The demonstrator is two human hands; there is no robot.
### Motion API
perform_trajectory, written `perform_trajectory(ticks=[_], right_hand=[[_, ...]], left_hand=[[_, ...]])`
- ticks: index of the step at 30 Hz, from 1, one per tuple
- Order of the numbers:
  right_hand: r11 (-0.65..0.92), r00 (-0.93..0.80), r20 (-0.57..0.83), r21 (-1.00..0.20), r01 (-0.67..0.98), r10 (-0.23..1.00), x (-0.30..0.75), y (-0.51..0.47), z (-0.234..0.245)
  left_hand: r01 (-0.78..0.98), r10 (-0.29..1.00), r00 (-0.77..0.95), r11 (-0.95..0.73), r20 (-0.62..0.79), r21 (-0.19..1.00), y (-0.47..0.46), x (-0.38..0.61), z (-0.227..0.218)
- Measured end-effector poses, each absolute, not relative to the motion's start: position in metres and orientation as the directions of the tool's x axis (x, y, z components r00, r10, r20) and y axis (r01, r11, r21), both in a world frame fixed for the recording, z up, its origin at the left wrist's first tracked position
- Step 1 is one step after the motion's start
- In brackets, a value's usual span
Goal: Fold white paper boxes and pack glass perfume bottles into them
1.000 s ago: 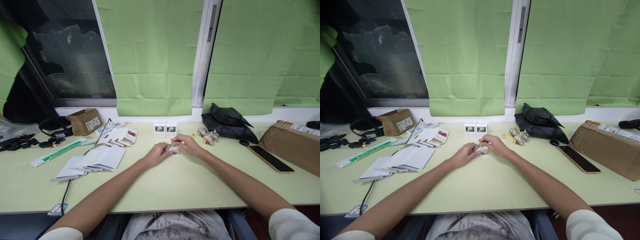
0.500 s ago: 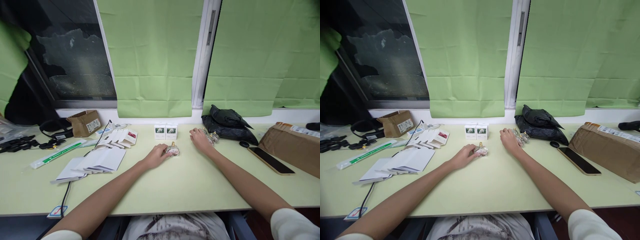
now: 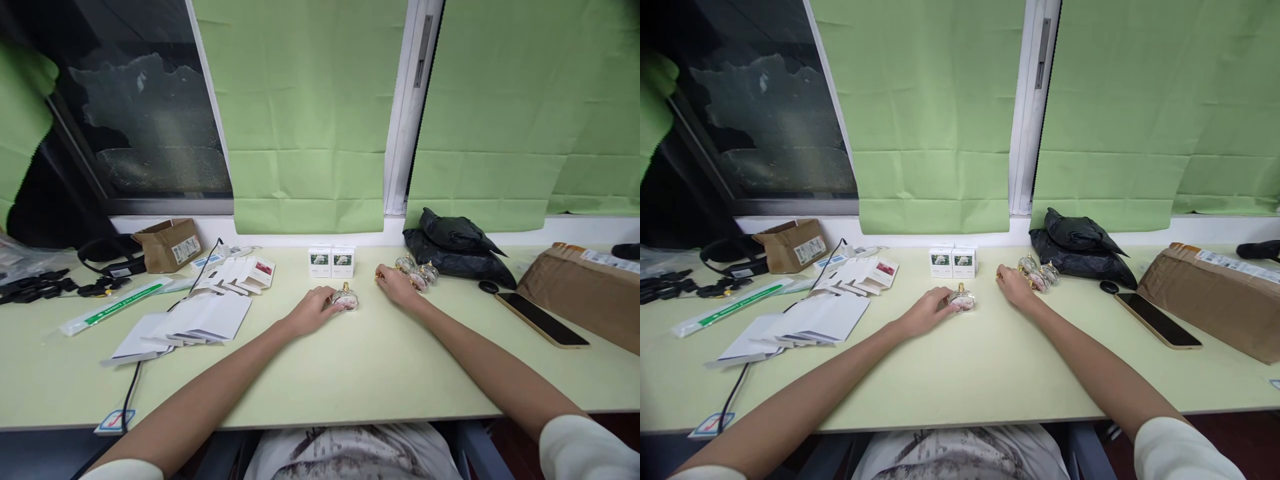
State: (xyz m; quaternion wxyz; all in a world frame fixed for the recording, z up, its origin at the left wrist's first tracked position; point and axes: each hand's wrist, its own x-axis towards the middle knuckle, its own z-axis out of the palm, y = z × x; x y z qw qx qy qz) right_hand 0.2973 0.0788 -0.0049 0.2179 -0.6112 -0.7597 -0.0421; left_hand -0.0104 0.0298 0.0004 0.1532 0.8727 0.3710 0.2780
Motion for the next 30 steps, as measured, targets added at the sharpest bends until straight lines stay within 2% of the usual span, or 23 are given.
perform_trajectory(ticks=[5, 7, 8, 10, 15, 30], right_hand=[[0.382, -0.204, 0.442, -0.363, 0.850, 0.873, 0.277, 0.066, 0.004], [0.562, -0.204, 0.581, -0.543, 0.624, 0.788, 0.265, 0.055, 0.013], [0.633, -0.209, 0.639, -0.559, 0.535, 0.740, 0.259, 0.049, 0.018], [0.721, -0.224, 0.712, -0.537, 0.438, 0.666, 0.248, 0.035, 0.026], [0.806, -0.335, 0.749, -0.436, 0.401, 0.572, 0.233, 0.018, 0.031], [0.809, -0.457, 0.676, -0.397, 0.434, 0.578, 0.236, 0.025, 0.017]], left_hand=[[0.561, 0.730, 0.567, -0.681, 0.381, 0.471, 0.030, -0.011, -0.001], [0.555, 0.731, 0.559, -0.681, 0.392, 0.479, 0.030, -0.011, -0.002], [0.552, 0.732, 0.554, -0.679, 0.396, 0.484, 0.030, -0.011, -0.003], [0.548, 0.736, 0.545, -0.676, 0.402, 0.493, 0.030, -0.011, -0.004], [0.535, 0.728, 0.555, -0.683, 0.402, 0.497, 0.030, -0.011, -0.004], [0.544, 0.730, 0.554, -0.681, 0.400, 0.490, 0.028, -0.010, -0.003]])
